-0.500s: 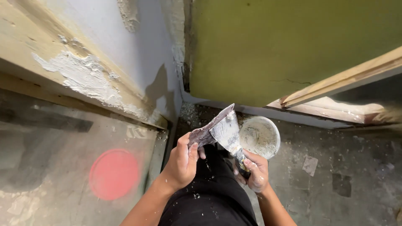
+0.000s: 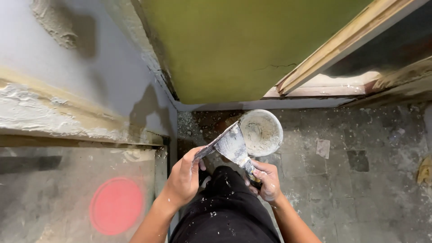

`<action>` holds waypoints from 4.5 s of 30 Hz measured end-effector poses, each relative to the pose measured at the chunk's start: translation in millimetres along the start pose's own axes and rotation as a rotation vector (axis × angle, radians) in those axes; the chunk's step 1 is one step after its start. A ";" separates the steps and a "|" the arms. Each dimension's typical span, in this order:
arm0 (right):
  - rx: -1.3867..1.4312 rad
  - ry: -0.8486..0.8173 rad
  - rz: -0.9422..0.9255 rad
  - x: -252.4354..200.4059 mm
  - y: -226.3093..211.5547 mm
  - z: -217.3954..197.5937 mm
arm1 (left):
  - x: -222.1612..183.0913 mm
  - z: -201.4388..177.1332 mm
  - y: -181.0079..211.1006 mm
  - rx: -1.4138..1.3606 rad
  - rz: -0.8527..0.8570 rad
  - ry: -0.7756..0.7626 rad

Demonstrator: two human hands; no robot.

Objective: The person applies plaster to a wall corner using putty knives, holds a metal straightedge against the corner, and mixes plaster inside a bucket using putty knives.

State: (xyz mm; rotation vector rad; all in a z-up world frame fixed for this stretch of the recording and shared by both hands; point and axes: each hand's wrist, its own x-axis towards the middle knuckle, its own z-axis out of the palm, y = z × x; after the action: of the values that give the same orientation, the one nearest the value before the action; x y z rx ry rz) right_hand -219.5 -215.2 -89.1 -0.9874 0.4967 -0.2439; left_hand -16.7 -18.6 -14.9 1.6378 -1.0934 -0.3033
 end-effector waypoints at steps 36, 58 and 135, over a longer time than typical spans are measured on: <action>-1.251 0.555 -0.912 -135.4 -73.0 -135.2 | 36.7 159.2 86.5 -0.881 -0.600 -0.165; 0.195 0.614 0.433 -66.2 40.2 -70.8 | 1.1 203.5 -118.5 -0.473 -0.928 -0.353; -0.787 0.820 0.280 128.7 183.4 -231.9 | 42.3 353.1 -297.1 -0.106 -1.309 -0.228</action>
State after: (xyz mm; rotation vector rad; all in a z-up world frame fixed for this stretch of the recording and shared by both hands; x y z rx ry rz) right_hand -230.3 -340.9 -385.9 -1.5492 1.5485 -0.1932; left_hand -85.2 -279.1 -391.9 2.0404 0.0147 -1.3722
